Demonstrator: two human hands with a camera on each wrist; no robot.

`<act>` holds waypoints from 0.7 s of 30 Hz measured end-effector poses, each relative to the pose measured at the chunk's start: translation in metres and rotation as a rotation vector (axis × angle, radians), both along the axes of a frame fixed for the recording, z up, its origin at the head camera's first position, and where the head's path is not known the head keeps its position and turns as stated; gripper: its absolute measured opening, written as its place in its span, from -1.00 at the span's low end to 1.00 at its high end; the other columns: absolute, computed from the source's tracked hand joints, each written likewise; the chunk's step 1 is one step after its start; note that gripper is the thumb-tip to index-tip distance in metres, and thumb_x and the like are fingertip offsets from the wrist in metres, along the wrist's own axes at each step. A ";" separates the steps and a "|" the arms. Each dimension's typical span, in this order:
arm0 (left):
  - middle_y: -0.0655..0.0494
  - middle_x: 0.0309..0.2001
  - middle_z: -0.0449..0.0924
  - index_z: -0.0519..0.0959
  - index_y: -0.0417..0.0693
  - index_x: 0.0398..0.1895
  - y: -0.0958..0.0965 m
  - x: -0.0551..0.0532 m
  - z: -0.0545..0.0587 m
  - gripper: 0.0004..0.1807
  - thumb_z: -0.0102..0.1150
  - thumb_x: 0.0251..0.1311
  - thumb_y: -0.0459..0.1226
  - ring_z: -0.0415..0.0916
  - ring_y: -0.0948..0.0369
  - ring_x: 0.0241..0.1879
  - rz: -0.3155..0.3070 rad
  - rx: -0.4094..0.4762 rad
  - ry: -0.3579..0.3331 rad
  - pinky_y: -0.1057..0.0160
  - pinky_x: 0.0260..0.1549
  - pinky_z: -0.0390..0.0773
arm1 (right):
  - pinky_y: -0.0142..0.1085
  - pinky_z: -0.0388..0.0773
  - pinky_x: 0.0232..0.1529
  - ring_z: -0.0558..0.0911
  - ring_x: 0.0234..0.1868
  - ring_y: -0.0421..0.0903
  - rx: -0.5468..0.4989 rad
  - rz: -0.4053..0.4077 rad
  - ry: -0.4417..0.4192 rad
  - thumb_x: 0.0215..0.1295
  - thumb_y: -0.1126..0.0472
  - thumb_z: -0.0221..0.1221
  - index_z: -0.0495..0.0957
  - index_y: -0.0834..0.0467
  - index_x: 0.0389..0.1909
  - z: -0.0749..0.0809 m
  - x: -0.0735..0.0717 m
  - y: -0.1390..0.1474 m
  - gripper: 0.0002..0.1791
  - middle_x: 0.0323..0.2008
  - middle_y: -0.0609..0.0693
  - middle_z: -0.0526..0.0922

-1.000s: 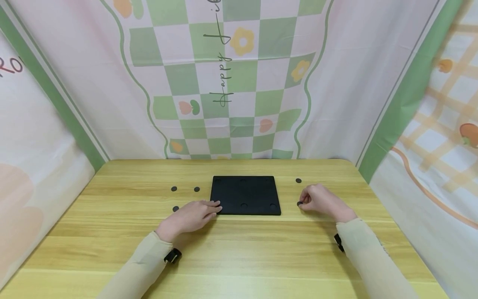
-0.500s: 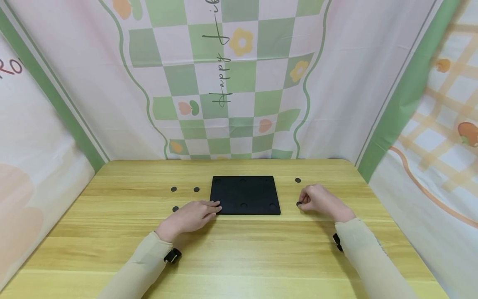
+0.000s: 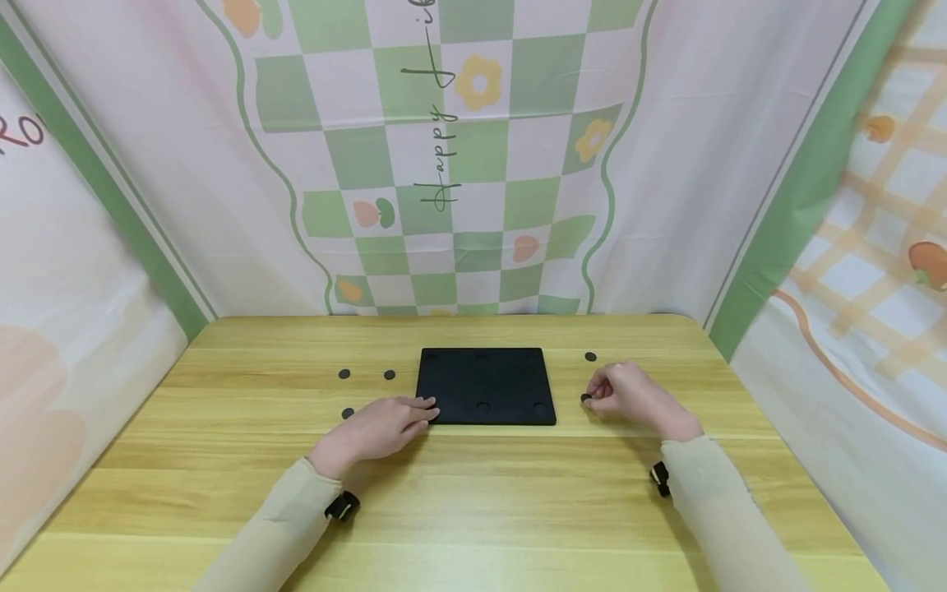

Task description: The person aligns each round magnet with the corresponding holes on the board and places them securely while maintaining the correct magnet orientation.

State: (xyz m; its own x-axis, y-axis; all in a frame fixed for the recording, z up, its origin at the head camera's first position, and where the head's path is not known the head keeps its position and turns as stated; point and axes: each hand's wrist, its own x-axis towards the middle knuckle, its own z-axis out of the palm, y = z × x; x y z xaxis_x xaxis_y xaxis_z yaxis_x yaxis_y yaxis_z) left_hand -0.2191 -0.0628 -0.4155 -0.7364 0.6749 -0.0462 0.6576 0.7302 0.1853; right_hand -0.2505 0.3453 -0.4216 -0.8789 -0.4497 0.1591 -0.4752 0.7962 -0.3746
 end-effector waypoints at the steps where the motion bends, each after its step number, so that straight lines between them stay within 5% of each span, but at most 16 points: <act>1: 0.07 0.33 0.36 0.45 -0.01 0.27 0.000 0.000 0.000 -0.60 -0.12 0.44 -0.17 0.33 0.08 0.31 0.000 0.000 0.000 0.10 0.26 0.37 | -0.47 0.57 -0.46 0.53 -0.52 -0.36 -0.004 0.000 0.001 -0.04 0.34 0.36 0.65 0.18 -0.47 0.000 0.000 0.000 -0.91 -0.54 -0.12 0.64; 21: 0.07 0.33 0.36 0.45 0.00 0.27 0.000 0.000 -0.001 -0.60 -0.13 0.44 -0.17 0.33 0.08 0.31 0.003 0.003 0.004 0.10 0.26 0.37 | -0.47 0.57 -0.46 0.56 -0.51 -0.34 -0.022 0.003 -0.009 -0.02 0.33 0.37 0.67 0.19 -0.47 0.005 0.002 -0.007 -0.92 -0.53 -0.10 0.66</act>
State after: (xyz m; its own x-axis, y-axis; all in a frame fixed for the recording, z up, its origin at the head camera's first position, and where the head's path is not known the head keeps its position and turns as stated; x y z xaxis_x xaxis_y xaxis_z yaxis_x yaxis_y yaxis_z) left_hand -0.2187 -0.0630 -0.4163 -0.7387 0.6728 -0.0409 0.6562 0.7317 0.1845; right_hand -0.2489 0.3385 -0.4169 -0.8790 -0.4487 0.1611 -0.4741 0.7865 -0.3958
